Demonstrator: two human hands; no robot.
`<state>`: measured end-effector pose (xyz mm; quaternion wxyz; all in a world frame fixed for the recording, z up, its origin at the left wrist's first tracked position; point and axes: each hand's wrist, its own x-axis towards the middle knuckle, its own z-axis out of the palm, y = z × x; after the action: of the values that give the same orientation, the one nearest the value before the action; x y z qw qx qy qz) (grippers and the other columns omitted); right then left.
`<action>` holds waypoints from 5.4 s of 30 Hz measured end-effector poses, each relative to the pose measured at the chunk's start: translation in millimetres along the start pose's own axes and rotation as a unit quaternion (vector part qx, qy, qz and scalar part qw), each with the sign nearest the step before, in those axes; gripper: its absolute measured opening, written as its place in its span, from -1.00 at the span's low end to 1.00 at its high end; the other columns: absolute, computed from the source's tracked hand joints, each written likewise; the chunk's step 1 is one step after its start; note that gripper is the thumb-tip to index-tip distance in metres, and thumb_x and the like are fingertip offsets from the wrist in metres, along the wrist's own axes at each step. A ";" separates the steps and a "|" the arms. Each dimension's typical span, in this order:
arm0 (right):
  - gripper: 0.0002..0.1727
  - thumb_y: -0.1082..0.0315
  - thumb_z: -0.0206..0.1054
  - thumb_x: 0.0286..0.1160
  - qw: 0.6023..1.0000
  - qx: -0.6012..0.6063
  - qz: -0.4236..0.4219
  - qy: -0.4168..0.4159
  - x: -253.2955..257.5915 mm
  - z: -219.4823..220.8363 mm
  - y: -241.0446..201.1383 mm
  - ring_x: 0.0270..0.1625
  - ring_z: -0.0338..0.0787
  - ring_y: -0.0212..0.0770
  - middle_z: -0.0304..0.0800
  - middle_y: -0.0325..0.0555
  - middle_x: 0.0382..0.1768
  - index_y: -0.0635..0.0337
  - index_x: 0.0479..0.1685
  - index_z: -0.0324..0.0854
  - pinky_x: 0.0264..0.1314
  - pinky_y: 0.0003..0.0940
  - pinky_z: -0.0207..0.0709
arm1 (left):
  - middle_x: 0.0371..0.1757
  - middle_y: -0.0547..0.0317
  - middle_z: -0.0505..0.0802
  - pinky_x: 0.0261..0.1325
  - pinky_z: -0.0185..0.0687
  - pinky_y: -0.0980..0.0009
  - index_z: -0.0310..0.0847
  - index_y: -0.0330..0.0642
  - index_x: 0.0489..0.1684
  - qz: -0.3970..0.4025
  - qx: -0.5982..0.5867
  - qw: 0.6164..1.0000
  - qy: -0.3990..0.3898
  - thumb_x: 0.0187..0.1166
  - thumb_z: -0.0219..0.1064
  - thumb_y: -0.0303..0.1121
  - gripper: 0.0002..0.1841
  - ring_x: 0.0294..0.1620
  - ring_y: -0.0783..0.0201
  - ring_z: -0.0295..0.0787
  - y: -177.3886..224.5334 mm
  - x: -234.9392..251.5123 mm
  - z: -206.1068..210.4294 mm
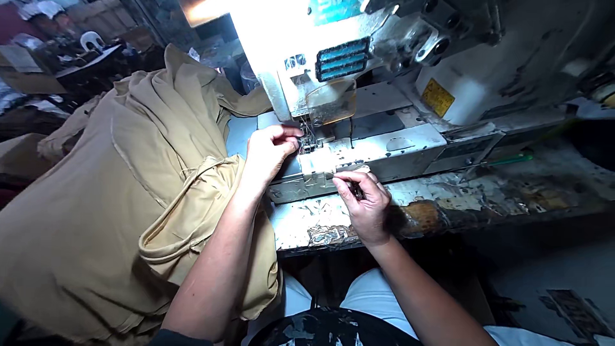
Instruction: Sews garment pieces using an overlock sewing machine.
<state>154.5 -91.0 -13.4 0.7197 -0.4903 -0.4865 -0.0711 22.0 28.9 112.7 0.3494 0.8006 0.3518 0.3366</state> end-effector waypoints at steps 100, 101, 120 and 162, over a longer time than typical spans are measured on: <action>-0.89 0.40 0.43 0.50 0.998 -0.003 -0.050 -0.029 1.7 -7.8 4.6 -0.13 0.75 -0.63 0.84 -0.23 -0.23 0.26 -0.17 0.78 -0.01 -0.77 0.59 | 0.00 -0.07 0.80 0.34 0.29 -0.15 0.81 -0.18 -0.11 0.020 0.304 0.952 0.024 0.61 0.32 -0.23 -0.77 0.26 -0.10 0.63 -12.5 11.4 -28.9; -0.89 0.39 0.43 0.51 0.998 -0.003 -0.048 -0.030 1.4 -8.1 4.9 -0.14 0.75 -0.63 0.84 -0.23 -0.23 0.25 -0.16 0.78 -0.01 -0.77 0.59 | 0.04 -0.03 0.81 0.36 0.31 -0.15 0.84 -0.13 -0.03 0.039 0.277 0.960 0.017 0.59 0.36 -0.21 -0.77 0.28 -0.07 0.63 -11.0 8.3 -27.7; -0.80 0.43 0.40 0.55 0.995 -0.016 -0.062 -0.070 0.7 -11.9 4.2 -0.14 0.75 -0.58 0.83 -0.01 -0.26 0.47 -0.16 0.79 0.04 -0.76 0.58 | 0.86 0.00 0.30 0.80 -0.29 -0.37 0.29 -0.11 0.79 -0.068 0.309 0.947 -0.051 0.89 -0.12 -0.02 -0.41 0.91 -0.06 0.00 -34.9 28.5 -40.0; -0.61 0.53 0.08 0.67 0.865 0.352 0.310 -0.178 28.9 -5.2 -113.6 -0.38 0.81 -0.53 0.87 -0.32 -0.46 0.10 -0.40 0.82 -0.22 -0.60 0.73 | -0.38 0.45 0.72 -0.34 0.58 0.71 0.63 -0.05 0.35 0.119 0.112 0.981 -0.101 0.24 0.50 -0.52 -0.44 -0.40 0.62 0.64 42.1 -148.8 -180.2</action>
<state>106.9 -142.0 80.9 0.7306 -0.3338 -0.4222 0.4202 -183.9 -53.2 198.0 0.2489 0.9004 0.2528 0.2517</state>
